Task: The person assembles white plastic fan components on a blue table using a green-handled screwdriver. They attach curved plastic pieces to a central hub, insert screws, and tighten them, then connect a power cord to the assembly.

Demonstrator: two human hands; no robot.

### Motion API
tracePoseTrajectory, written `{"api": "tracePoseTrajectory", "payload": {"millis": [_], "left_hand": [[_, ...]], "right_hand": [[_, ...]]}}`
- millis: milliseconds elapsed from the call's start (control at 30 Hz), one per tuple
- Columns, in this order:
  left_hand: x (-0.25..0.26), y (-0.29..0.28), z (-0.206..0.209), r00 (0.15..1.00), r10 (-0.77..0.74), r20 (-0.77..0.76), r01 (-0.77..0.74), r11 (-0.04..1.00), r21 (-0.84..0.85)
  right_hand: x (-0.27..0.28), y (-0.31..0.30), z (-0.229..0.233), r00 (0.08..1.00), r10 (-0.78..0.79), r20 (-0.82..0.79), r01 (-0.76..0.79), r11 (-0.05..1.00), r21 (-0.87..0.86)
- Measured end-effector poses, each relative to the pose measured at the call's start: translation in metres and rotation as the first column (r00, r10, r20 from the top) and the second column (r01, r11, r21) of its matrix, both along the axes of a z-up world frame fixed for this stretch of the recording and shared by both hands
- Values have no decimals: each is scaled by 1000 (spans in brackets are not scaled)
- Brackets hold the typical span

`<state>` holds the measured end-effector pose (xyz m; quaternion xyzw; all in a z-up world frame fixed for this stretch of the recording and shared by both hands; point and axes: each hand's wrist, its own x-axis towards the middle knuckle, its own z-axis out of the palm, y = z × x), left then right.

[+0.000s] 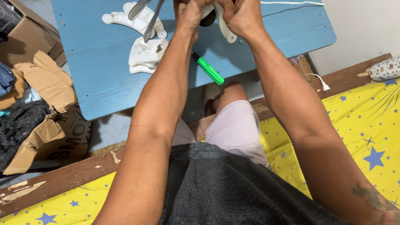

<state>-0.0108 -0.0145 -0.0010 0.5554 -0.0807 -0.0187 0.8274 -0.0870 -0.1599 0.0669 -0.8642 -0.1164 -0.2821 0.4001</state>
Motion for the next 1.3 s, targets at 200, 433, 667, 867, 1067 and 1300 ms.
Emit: {"api": "tracePoseTrajectory", "payload": {"millis": [200,433,667,867,1067,1300], "left_hand": [[-2,-2,8,991,83,109,-92,993,73],[5,0,6,993,65,101,-66,998,2],[9,4,-1,989,-88,121,107,981,-160],[7,8,3,982,-167,86,175,979,-101],[13,3,-6,970,-220,102,232,966,-116],[30,-1,-32,962,-245,118,267,933,-240]], "right_hand": [[1,14,3,983,-108,147,150,938,-313],[0,9,4,993,-67,94,85,975,-203],[10,-8,-4,988,119,103,-125,991,48],[11,-15,-9,975,180,-130,-173,983,64],[15,-16,-10,959,275,-66,-263,953,148],[13,-21,1,904,344,-255,-226,889,399]]}}
